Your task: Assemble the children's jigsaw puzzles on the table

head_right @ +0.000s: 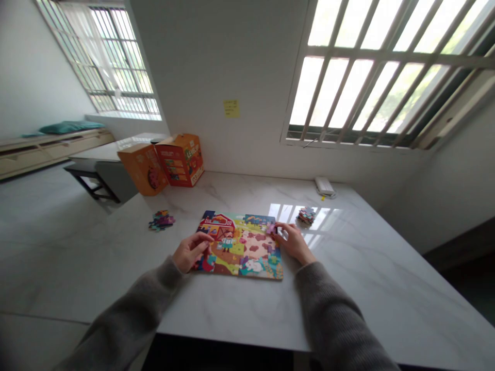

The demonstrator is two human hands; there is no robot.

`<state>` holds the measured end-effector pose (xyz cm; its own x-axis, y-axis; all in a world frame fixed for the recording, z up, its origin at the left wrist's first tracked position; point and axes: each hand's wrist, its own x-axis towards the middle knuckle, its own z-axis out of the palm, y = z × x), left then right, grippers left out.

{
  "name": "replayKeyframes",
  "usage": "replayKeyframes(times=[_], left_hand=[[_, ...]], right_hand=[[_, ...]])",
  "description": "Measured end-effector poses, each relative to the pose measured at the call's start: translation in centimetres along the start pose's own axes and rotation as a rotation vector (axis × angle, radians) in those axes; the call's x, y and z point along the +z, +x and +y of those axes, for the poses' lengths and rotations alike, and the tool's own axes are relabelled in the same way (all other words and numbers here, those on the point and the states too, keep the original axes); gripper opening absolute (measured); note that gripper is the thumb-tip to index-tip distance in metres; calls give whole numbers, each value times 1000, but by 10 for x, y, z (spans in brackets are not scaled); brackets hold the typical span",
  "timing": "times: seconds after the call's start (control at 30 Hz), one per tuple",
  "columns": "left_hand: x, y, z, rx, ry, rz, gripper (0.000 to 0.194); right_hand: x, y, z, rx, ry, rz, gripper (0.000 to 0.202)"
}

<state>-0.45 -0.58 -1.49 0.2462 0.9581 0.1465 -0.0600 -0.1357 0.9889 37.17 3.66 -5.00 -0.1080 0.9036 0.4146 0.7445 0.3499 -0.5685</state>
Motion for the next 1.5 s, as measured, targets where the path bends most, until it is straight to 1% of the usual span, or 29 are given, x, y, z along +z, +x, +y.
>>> replayKeyframes(times=[0.1, 0.17, 0.2, 0.27, 0.33, 0.37, 0.43, 0.53, 0.6, 0.67, 0.73, 0.8, 0.87, 0.97, 1.07, 1.13, 1.27, 1.37, 1.5], left_hand=[[8, -1, 9, 22, 98, -109, 26], [15, 4, 23, 95, 235, -217, 23], [19, 9, 31, 158, 315, -267, 22], [29, 29, 45, 312, 411, -378, 22], [43, 58, 52, 447, 461, -421, 22], [50, 74, 53, 502, 484, -421, 21], [68, 108, 46, 552, 556, -460, 20], [95, 150, 24, 530, 627, -553, 21], [111, 169, 5, 493, 635, -578, 22], [122, 180, -13, 480, 663, -579, 27], [128, 185, -28, 469, 677, -568, 29], [129, 187, -40, 471, 707, -553, 31], [128, 188, -47, 491, 742, -549, 35], [125, 188, -52, 526, 753, -555, 38], [126, 188, -54, 552, 752, -541, 36], [128, 189, -54, 558, 805, -540, 34], [130, 189, -50, 482, 1000, -609, 29], [128, 186, -44, 433, 1078, -656, 34], [127, 180, -38, 403, 1270, -702, 41]], right_hand=[[0, 2, 2, -24, -18, -24, 37], [0, 2, 3, -24, -24, -38, 36], [0, 2, 3, -26, -26, -42, 36], [1, 2, 3, -43, -26, -52, 33], [1, 2, 3, -70, -35, -56, 29], [1, 3, 3, -84, -43, -53, 27], [2, 3, 3, -102, -64, -37, 24], [2, 3, 3, -122, -86, -36, 22], [2, 2, 4, -133, -97, -54, 22], [2, 1, 4, -136, -106, -57, 22], [3, 1, 4, -128, -108, -47, 22], [4, 2, 5, -114, -110, -43, 23], [5, 2, 5, -99, -120, -50, 23], [6, 3, 5, -89, -141, -51, 22], [5, 3, 5, -110, -148, -49, 23], [5, 3, 5, -125, -152, -50, 24], [6, 2, 6, -128, -172, -47, 23], [8, 2, 5, -118, -202, -44, 22], [8, 1, 4, -113, -225, -35, 21]])
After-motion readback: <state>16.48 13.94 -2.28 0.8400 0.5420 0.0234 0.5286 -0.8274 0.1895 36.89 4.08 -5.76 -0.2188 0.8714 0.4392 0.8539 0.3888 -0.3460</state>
